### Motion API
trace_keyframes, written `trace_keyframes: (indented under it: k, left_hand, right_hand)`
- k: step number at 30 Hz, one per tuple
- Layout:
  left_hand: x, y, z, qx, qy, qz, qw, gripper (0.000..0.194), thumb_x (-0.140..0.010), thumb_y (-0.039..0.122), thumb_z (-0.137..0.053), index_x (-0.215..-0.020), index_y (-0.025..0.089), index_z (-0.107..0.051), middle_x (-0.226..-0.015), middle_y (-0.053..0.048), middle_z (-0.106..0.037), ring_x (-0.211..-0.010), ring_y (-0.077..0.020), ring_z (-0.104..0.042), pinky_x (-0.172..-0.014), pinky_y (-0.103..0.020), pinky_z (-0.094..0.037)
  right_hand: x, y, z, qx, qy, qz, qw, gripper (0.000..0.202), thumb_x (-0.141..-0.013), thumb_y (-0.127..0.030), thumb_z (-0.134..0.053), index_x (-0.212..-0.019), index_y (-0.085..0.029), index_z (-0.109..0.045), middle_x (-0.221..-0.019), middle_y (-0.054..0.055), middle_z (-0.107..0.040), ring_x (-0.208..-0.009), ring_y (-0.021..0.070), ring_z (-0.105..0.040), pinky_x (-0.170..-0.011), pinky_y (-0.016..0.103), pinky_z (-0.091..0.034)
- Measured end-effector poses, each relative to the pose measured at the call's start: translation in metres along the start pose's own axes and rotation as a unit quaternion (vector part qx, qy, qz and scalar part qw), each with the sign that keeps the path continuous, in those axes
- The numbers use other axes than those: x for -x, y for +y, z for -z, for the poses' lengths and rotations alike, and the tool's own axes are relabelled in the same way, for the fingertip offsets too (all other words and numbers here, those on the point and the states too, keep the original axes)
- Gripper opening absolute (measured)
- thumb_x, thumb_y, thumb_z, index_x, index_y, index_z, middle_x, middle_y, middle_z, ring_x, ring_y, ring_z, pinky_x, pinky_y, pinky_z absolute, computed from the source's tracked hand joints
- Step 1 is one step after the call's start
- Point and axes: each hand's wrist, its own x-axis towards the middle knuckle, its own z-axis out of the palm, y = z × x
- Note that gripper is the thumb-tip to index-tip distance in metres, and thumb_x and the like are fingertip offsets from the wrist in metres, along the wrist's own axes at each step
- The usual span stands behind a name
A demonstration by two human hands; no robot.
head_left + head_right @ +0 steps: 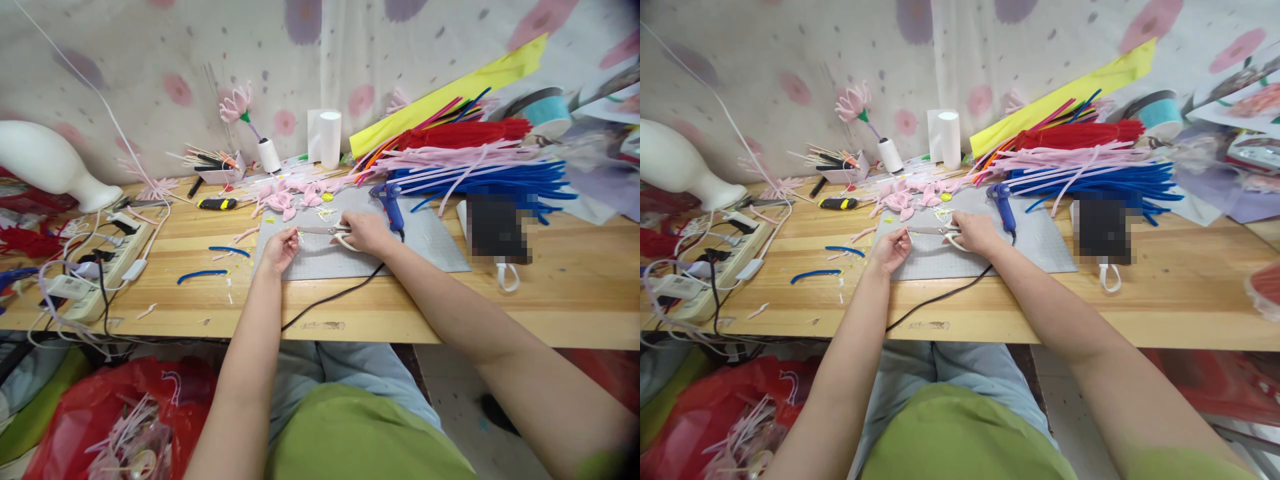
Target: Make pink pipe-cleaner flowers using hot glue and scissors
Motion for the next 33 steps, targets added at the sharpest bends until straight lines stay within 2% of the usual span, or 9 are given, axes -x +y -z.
trace_keyframes:
  k: [13,22,33]
  left_hand:
    - [0.0007,-0.0007,-0.0009,-0.006,0.0,-0.008,1.0,0.015,-0.081,0.006,-0.05,-0.069,0.007,-0.061,-0.049,0.004,-0.044,-0.039,0.0003,-0.039,-0.037,-0.009,-0.031]
    - [0.0008,-0.0003,-0.0018,-0.006,0.002,0.003,1.0,0.018,-0.082,0.006,-0.049,-0.067,0.007,-0.06,-0.049,0.003,-0.045,-0.04,0.0002,-0.04,-0.037,-0.008,-0.031]
    - [-0.0003,-0.0011,-0.0018,0.002,0.002,0.002,1.0,0.02,-0.082,0.004,-0.047,-0.067,0.007,-0.059,-0.049,0.003,-0.045,-0.04,-0.0004,-0.041,-0.037,-0.009,-0.03]
  right_hand:
    - [-0.002,0.0066,-0.0001,-0.011,0.015,-0.024,1.0,0.045,-0.076,-0.06,-0.05,-0.092,-0.02,-0.06,-0.086,0.008,-0.069,-0.075,0.022,-0.06,-0.054,0.029,-0.024]
    - [-0.0008,0.0053,0.0016,-0.011,-0.004,0.006,1.0,0.045,-0.075,-0.059,-0.052,-0.095,-0.019,-0.058,-0.087,0.008,-0.069,-0.078,0.0223,-0.06,-0.056,0.028,-0.025]
    - [-0.0009,0.0027,0.0006,-0.001,-0.006,0.006,1.0,0.045,-0.075,-0.06,-0.053,-0.094,-0.02,-0.059,-0.086,0.008,-0.069,-0.078,0.0228,-0.061,-0.055,0.028,-0.024]
